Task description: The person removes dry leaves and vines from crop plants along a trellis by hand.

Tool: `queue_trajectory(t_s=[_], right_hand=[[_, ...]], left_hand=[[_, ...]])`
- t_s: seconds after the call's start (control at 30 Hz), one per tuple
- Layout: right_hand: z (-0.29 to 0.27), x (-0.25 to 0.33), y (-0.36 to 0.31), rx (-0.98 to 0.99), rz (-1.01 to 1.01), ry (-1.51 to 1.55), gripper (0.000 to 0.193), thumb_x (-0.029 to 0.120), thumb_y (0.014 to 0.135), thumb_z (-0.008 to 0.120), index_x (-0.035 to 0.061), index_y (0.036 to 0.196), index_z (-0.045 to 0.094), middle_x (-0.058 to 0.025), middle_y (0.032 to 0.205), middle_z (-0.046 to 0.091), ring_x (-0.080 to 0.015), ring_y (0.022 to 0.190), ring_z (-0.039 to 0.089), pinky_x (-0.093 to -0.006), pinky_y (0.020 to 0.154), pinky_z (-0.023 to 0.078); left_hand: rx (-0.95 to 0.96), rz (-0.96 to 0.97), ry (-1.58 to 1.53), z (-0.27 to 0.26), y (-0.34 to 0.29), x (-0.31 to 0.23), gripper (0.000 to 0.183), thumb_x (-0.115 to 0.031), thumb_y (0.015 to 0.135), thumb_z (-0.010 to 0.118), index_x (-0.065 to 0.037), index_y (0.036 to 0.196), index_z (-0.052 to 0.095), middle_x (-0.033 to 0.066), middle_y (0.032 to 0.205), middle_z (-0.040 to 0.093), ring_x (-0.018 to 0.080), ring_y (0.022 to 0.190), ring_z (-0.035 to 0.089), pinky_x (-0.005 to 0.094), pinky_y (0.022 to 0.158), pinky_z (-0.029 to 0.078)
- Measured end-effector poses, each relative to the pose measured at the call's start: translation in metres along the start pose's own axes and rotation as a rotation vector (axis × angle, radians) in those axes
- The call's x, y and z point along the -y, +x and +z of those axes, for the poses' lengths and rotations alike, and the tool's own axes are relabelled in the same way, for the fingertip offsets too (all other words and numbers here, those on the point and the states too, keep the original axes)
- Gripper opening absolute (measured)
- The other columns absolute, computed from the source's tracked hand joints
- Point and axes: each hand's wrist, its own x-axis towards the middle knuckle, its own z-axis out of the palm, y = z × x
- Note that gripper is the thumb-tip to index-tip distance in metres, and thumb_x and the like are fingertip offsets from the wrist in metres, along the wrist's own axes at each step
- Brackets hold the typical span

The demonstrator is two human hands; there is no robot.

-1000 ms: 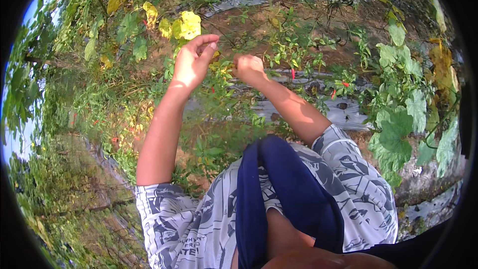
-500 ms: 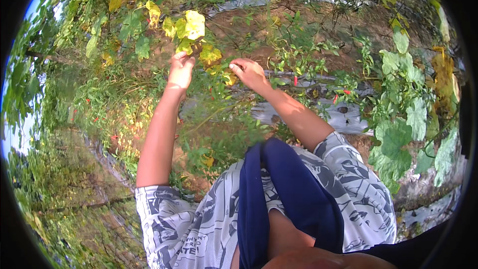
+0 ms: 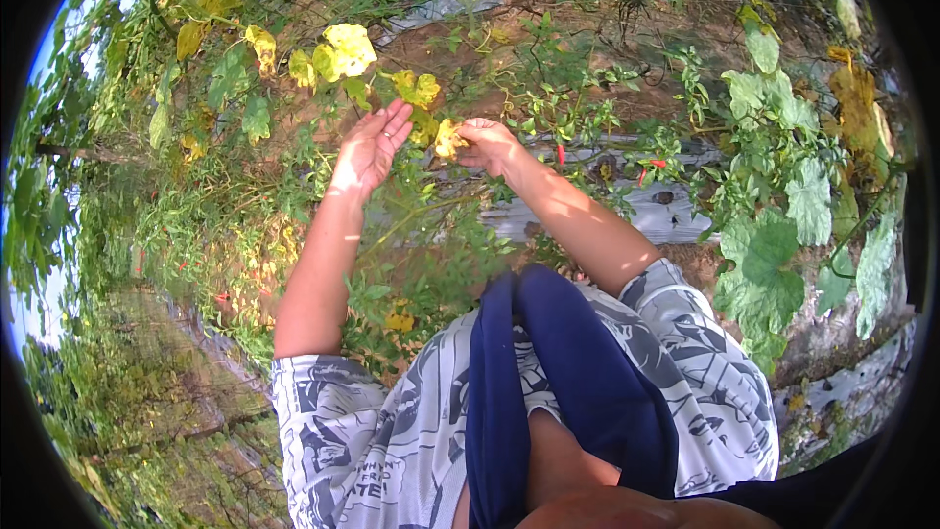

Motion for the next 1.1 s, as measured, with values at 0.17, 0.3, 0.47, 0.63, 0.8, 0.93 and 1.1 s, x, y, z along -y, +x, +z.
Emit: queue_trajectory(t_s=[0.17, 0.3, 0.47, 0.63, 0.8, 0.93, 1.1], right_hand=[[-0.004, 0.009, -0.029, 0.196, 0.076, 0.113, 0.009, 0.011, 0.088, 0.059, 0.011, 0.096, 0.062, -0.0046, 0.09, 0.066, -0.0197, 0.08, 0.064, -0.0436, 0.071, 0.052], [-0.014, 0.016, -0.064, 0.195, 0.046, 0.041, 0.013, 0.006, 0.088, 0.056, 0.0085, 0.101, 0.059, -0.0046, 0.09, 0.063, -0.0159, 0.077, 0.064, -0.0349, 0.066, 0.055], [-0.042, 0.005, -0.07, 0.087, 0.057, -0.218, 0.016, 0.007, 0.088, 0.053, 0.0071, 0.103, 0.057, -0.004, 0.092, 0.061, -0.0084, 0.068, 0.062, -0.0191, 0.048, 0.048], [-0.035, 0.008, -0.088, -0.122, 0.046, -0.374, 0.026, 0.016, 0.085, 0.057, 0.0098, 0.11, 0.062, -0.0022, 0.088, 0.063, -0.0055, 0.075, 0.056, -0.026, 0.047, 0.043], [-0.029, 0.009, -0.095, -0.045, -0.457, -0.82, 0.03, 0.015, 0.088, 0.055, 0.0022, 0.115, 0.058, -0.0066, 0.103, 0.062, -0.0129, 0.09, 0.058, -0.0261, 0.076, 0.046], [-0.022, 0.03, -0.109, -0.242, -0.623, -0.849, 0.028, 0.022, 0.085, 0.061, 0.0034, 0.106, 0.064, -0.0095, 0.097, 0.063, -0.0176, 0.083, 0.061, -0.0309, 0.073, 0.048], [-0.02, 0.044, -0.106, -0.095, -0.295, -0.986, 0.034, 0.043, 0.074, 0.071, 0.0096, 0.081, 0.07, -0.0044, 0.068, 0.066, -0.0177, 0.064, 0.063, -0.0305, 0.062, 0.048]], left_hand=[[0.142, -0.044, 0.127, -0.015, 0.003, 0.014, 0.009, -0.008, 0.095, 0.048, -0.001, 0.1, 0.049, 0.0089, 0.101, 0.059, 0.015, 0.09, 0.057, 0.0311, 0.074, 0.054], [0.023, 0.011, 0.362, 0.016, -0.007, 0.018, 0.015, -0.001, 0.091, 0.047, -0.002, 0.104, 0.053, 0.0072, 0.098, 0.06, 0.0121, 0.082, 0.055, 0.0273, 0.072, 0.049], [0.135, 0.132, 0.487, 0.032, -0.014, 0.029, 0.035, 0.002, 0.082, 0.05, 0.0, 0.117, 0.055, 0.0069, 0.11, 0.061, 0.0129, 0.094, 0.057, 0.0282, 0.086, 0.045], [0.293, 0.02, 1.176, 0.045, -0.036, 0.034, 0.036, -0.013, 0.084, 0.064, 0.0, 0.117, 0.057, 0.0065, 0.11, 0.064, 0.0153, 0.101, 0.057, 0.0299, 0.089, 0.044], [0.22, 0.294, 1.26, 0.04, -0.037, 0.036, 0.032, -0.017, 0.079, 0.071, -0.004, 0.107, 0.062, 0.0099, 0.1, 0.067, 0.0219, 0.094, 0.063, 0.034, 0.083, 0.048], [0.212, 0.235, 1.312, 0.043, -0.048, 0.031, 0.033, -0.011, 0.082, 0.069, -0.001, 0.111, 0.06, 0.0062, 0.106, 0.065, 0.0154, 0.095, 0.06, 0.0305, 0.085, 0.047], [0.328, 0.148, 1.089, 0.029, -0.043, 0.04, 0.034, -0.011, 0.083, 0.066, -0.003, 0.115, 0.06, 0.0037, 0.109, 0.064, 0.0124, 0.098, 0.058, 0.0304, 0.087, 0.045]])
